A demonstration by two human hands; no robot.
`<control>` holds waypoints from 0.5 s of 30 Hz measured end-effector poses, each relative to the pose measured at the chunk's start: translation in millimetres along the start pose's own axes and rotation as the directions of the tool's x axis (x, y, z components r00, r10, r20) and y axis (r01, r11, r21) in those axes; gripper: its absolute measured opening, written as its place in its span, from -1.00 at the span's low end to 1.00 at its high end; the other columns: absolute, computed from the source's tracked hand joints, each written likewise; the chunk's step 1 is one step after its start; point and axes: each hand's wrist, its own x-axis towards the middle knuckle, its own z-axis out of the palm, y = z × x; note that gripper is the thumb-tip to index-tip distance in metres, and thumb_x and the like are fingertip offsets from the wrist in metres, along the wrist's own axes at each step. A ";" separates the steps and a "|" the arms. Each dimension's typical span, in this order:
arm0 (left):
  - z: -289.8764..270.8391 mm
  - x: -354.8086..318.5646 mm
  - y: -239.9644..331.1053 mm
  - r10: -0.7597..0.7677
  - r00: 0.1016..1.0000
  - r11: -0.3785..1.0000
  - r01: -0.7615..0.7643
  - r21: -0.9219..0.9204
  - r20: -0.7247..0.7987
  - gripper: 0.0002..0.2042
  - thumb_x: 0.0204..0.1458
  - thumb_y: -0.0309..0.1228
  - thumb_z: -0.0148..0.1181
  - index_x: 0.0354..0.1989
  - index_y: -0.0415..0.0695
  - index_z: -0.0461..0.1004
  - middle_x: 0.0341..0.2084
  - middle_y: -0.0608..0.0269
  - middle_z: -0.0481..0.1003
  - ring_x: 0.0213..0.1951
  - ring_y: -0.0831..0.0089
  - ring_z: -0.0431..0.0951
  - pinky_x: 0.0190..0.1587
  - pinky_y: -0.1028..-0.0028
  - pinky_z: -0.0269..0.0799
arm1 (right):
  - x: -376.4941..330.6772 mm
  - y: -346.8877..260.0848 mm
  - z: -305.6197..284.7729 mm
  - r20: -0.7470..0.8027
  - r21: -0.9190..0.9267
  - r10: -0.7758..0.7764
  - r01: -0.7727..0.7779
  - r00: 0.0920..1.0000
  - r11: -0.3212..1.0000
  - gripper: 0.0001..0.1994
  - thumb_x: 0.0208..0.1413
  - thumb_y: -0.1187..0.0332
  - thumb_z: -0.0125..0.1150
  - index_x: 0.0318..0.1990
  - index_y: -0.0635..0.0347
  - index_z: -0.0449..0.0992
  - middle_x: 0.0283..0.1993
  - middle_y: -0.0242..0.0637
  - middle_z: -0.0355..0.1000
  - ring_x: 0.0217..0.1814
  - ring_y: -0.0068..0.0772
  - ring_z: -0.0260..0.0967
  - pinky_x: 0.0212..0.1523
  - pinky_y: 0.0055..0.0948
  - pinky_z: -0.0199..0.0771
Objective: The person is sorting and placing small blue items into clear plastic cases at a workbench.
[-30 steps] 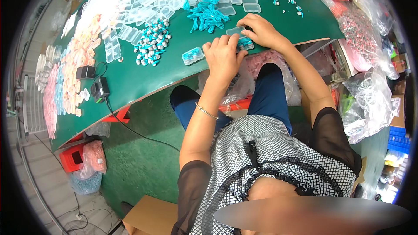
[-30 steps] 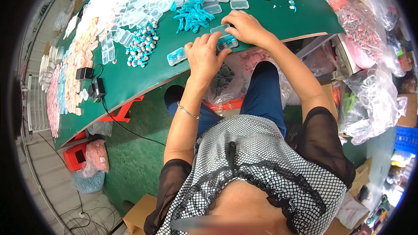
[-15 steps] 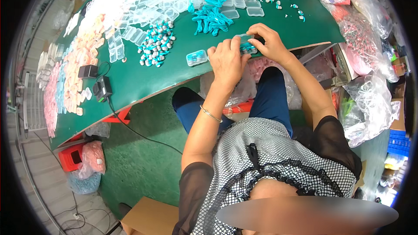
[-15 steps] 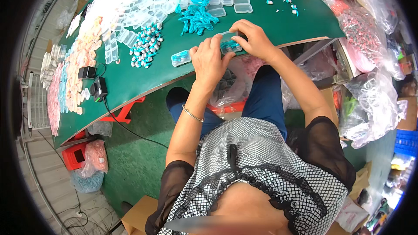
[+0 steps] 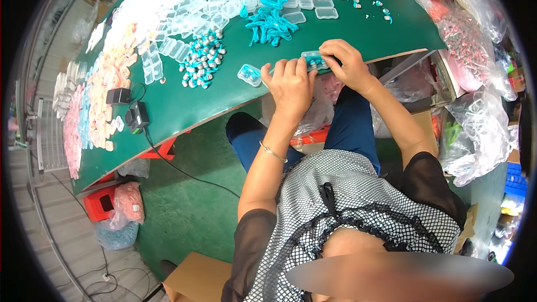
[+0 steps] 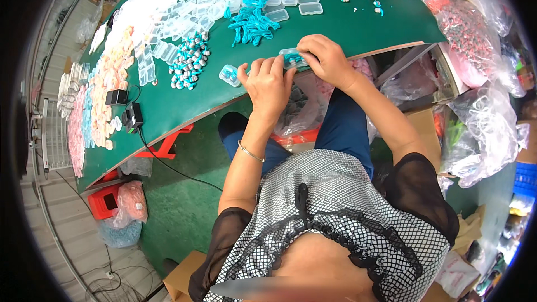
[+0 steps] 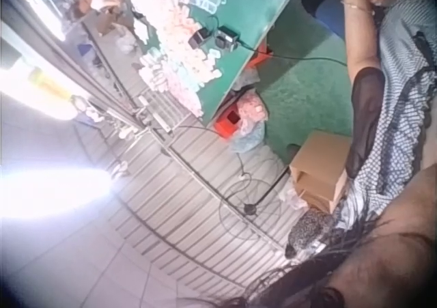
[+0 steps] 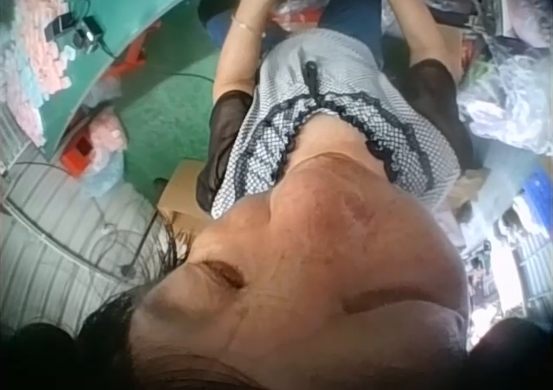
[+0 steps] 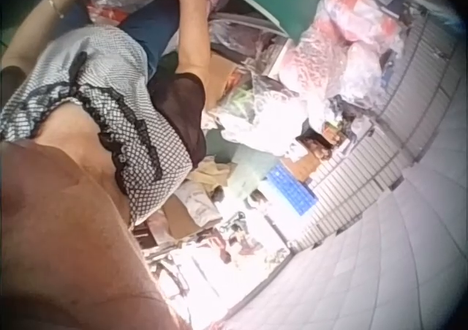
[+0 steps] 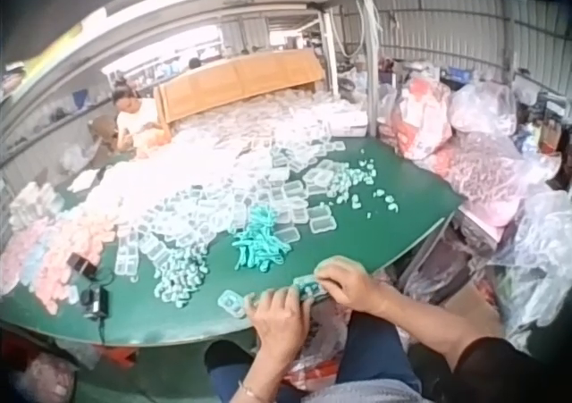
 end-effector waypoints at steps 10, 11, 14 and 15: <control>0.1 -15.7 6.5 -0.005 1.000 0.999 0.005 0.035 0.009 -0.69 -0.02 -0.32 0.26 -0.11 -0.15 0.48 -0.15 0.28 0.52 -0.04 0.32 0.46 0.16 -0.05 0.03 | -10.3 -3.7 0.5 0.007 -0.031 -0.047 0.047 0.999 0.998 -0.83 -0.07 0.57 0.29 -0.28 0.24 0.49 -0.20 -0.17 0.49 -0.11 -0.10 0.46 -0.09 -0.25 0.49; 1.7 -17.6 7.4 -0.012 1.000 0.998 0.012 0.055 0.006 -0.68 -0.01 -0.33 0.26 -0.07 -0.14 0.47 -0.13 0.29 0.51 -0.03 0.33 0.46 0.17 -0.07 0.00 | -10.7 -3.6 0.4 0.010 -0.032 -0.049 0.049 0.999 0.998 -0.82 -0.08 0.57 0.29 -0.28 0.24 0.49 -0.20 -0.17 0.49 -0.10 -0.10 0.46 -0.09 -0.25 0.49; 8.5 -21.2 8.8 -0.015 1.000 0.990 0.014 0.138 0.008 -0.66 -0.01 -0.34 0.24 -0.04 -0.15 0.46 -0.07 0.28 0.49 0.02 0.32 0.43 0.19 -0.13 -0.04 | -9.7 -6.2 0.6 0.011 -0.039 -0.068 0.068 0.998 0.997 -0.81 -0.07 0.57 0.29 -0.25 0.24 0.50 -0.20 -0.17 0.48 -0.10 -0.11 0.46 -0.08 -0.25 0.49; 10.3 -23.1 8.5 -0.017 1.000 0.990 0.016 0.138 0.007 -0.66 -0.01 -0.34 0.24 -0.04 -0.15 0.46 -0.07 0.28 0.49 0.02 0.32 0.43 0.19 -0.13 -0.04 | -10.3 -5.7 0.8 0.013 -0.038 -0.069 0.069 0.998 0.997 -0.81 -0.07 0.57 0.29 -0.25 0.24 0.50 -0.20 -0.17 0.48 -0.10 -0.11 0.46 -0.08 -0.25 0.49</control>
